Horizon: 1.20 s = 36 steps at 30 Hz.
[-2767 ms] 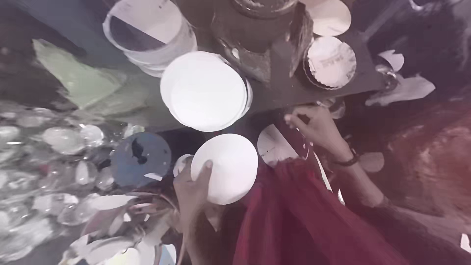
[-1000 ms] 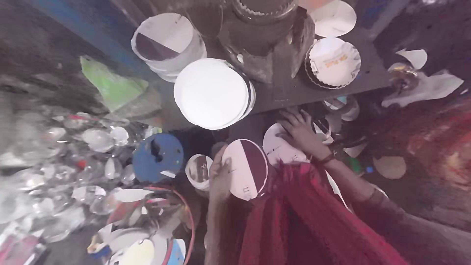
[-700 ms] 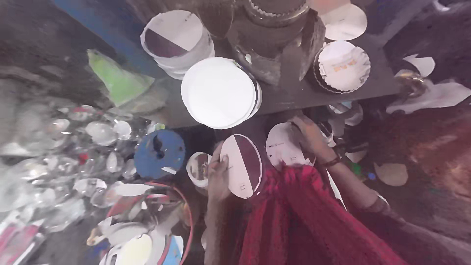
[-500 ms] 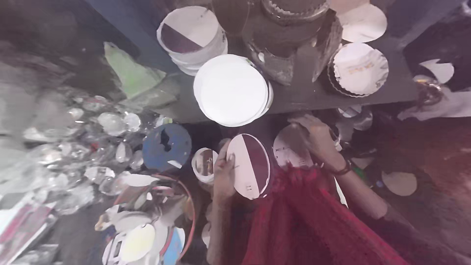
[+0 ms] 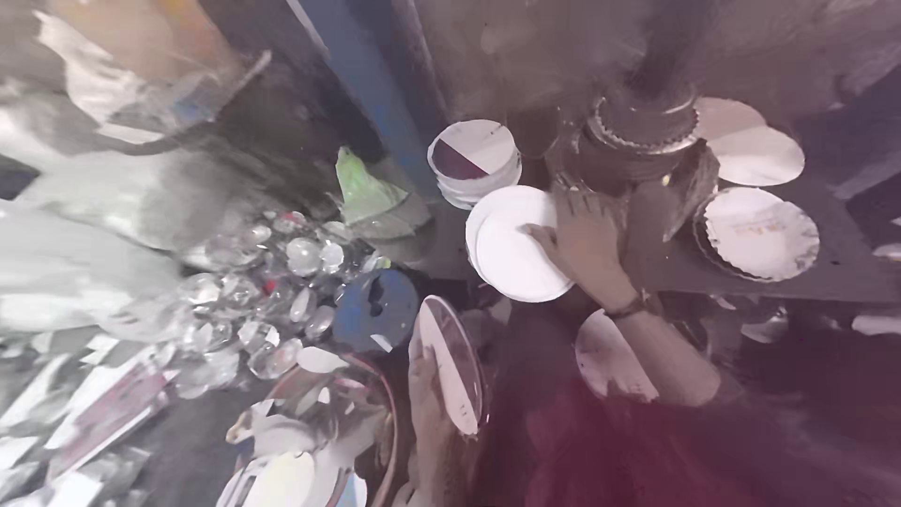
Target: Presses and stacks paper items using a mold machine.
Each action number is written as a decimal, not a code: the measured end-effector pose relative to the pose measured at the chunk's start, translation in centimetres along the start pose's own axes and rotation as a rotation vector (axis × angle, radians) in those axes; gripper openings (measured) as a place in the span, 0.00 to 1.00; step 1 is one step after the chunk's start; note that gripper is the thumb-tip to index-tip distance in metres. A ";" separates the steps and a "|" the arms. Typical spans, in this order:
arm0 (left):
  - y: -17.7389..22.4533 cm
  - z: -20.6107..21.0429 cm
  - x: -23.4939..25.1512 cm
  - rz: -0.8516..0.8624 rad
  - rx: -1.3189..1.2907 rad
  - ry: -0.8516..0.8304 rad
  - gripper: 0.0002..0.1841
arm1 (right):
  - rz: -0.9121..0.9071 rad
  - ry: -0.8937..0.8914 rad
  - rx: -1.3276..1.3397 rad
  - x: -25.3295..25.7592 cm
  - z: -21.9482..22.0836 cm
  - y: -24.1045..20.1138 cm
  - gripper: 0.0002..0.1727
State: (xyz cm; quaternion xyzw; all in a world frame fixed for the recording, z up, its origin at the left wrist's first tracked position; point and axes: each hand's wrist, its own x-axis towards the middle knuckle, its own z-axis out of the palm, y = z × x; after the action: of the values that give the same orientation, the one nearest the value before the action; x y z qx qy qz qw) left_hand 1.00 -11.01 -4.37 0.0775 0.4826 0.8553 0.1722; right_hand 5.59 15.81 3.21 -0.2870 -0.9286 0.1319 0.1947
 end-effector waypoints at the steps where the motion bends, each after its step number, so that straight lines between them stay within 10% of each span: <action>1: 0.2 0.0 0.2 0.029 0.063 0.010 0.22 | 0.025 0.034 -0.029 -0.6 -0.1 0.5 0.39; 6: -0.8 0.9 1.8 -0.008 0.020 -0.104 0.25 | 0.022 0.179 -0.029 -1.4 -0.7 1.3 0.18; 15: -0.8 9.0 7.6 0.098 -0.279 -0.172 0.22 | 0.119 0.128 -0.044 -1.0 1.6 -0.9 0.49; 24: -1.7 10.9 9.1 -0.045 -0.253 -0.065 0.21 | 0.093 0.260 0.017 -0.2 1.4 -0.3 0.31; 31: -0.3 10.1 8.3 0.081 -0.140 -0.063 0.22 | -0.041 0.411 0.575 -0.5 -3.4 0.0 0.12; 36: 1.7 10.4 5.7 0.307 0.177 -0.218 0.32 | -0.230 0.062 0.855 -3.6 -6.3 0.1 0.12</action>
State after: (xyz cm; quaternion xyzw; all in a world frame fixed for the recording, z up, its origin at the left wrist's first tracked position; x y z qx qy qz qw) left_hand -1.56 -1.41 2.30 0.2569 0.5168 0.8124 0.0835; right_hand 11.12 14.63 7.79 -0.0792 -0.8103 0.4728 0.3372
